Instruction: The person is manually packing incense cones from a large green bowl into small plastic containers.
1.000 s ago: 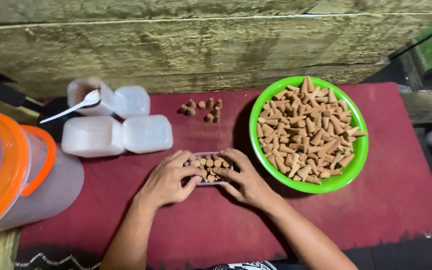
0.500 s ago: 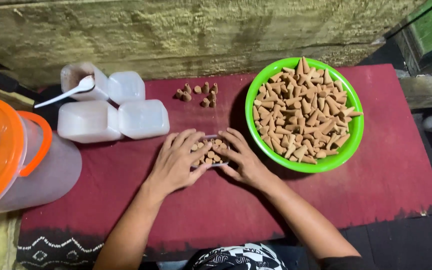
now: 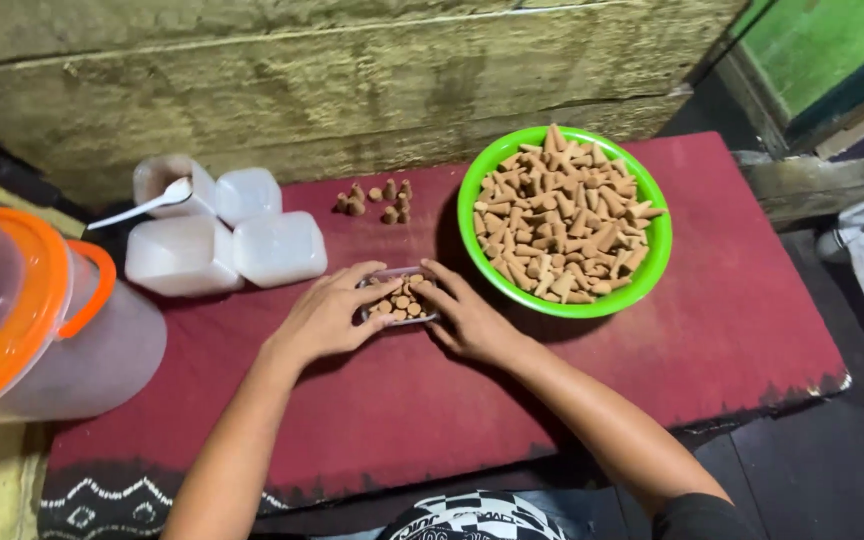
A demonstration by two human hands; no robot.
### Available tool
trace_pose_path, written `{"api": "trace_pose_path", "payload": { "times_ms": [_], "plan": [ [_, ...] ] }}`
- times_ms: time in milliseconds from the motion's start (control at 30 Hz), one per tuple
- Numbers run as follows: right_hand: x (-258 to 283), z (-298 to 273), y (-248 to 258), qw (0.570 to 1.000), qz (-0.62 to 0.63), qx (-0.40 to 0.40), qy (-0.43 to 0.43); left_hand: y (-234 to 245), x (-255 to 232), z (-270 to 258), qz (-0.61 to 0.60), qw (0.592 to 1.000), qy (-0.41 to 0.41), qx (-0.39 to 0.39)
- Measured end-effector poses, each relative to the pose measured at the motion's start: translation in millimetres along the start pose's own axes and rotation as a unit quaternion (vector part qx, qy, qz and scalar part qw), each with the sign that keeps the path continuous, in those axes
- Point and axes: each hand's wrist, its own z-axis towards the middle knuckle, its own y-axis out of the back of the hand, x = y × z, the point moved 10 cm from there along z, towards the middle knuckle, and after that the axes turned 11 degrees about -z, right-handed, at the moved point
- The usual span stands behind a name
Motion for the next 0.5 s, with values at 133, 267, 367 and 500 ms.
{"api": "trace_pose_path", "payload": {
  "times_ms": [133,267,367,500],
  "plan": [
    [25.9,-22.2,44.4,0.998,-0.051,-0.027,0.008,3.7,3.8,-0.2,0.017,0.997,-0.043,-0.069],
    [9.6,-75.9,64.4,0.984,-0.161,-0.044,0.061,8.7,9.3,3.9,-0.007,0.979,-0.107,-0.172],
    [-0.3,-110.2,91.5,0.964,-0.238,-0.087,0.087,8.9,-3.4,13.0,-0.006,0.968,-0.145,-0.204],
    [0.1,-139.3,146.9,0.941,-0.266,-0.199,0.066,2.0,-42.2,42.9,0.030,0.946,-0.207,-0.246]
  ]
}}
